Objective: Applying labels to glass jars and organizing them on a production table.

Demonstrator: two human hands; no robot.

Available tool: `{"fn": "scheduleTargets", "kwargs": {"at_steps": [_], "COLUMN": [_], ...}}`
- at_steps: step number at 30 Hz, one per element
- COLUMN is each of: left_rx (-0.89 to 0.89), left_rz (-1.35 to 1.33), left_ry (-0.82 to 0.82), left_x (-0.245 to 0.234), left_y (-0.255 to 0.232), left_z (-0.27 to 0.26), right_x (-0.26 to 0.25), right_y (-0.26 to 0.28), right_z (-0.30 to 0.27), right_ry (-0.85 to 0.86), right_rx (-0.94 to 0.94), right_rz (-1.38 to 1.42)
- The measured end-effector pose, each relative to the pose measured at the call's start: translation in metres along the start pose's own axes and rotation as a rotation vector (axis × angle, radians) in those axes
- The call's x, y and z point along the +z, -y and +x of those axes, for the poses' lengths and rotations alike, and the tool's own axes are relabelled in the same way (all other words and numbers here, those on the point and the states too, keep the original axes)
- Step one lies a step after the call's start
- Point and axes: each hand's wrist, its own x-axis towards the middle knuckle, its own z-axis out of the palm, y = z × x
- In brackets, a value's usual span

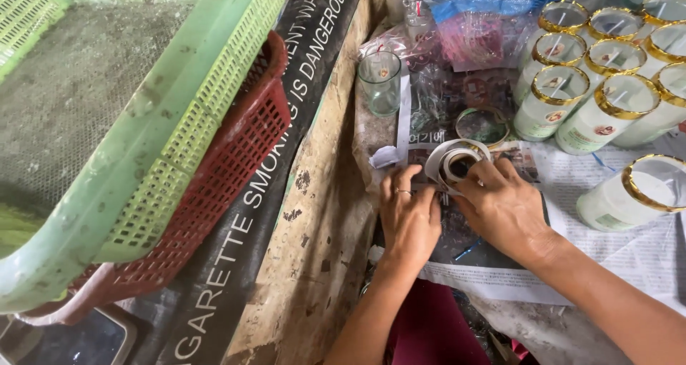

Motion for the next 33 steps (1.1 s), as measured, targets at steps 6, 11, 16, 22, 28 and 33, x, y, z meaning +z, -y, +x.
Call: {"fn": "scheduleTargets", "kwargs": {"at_steps": [6, 11, 16, 22, 28, 33], "left_rx": [-0.031, -0.059, -0.08, -0.056, -0.059, -0.012], "left_rz": [-0.115, -0.119, -0.162, -0.164, -0.155, -0.108], "left_ry": [-0.115, -0.172, -0.195, -0.195, -0.188, -0.287], "left_x": [0.002, 0.023, 0.023, 0.031, 0.032, 0.009], "left_y": [-0.011, -0.009, -0.013, -0.007, 0.001, 0.006], "left_z": [0.0, 0.0, 0.005, 0.006, 0.006, 0.007], "right_x": [-0.005, 0.015, 0.022, 0.021, 0.021, 0.016], "right_y": [0.012, 0.003, -0.007, -0.009, -0.011, -0.007], "right_z": [0.015, 0.015, 0.014, 0.017, 0.015, 0.013], "right_ry": [-0.112, -0.067, -0.015, -0.054, -0.084, -0.132], "right_rx": [-0.033, 0.024, 0.025, -0.015, 0.0, 0.024], "right_rz": [-0.029, 0.081, 0.278, 0.3, 0.304, 0.272]}}
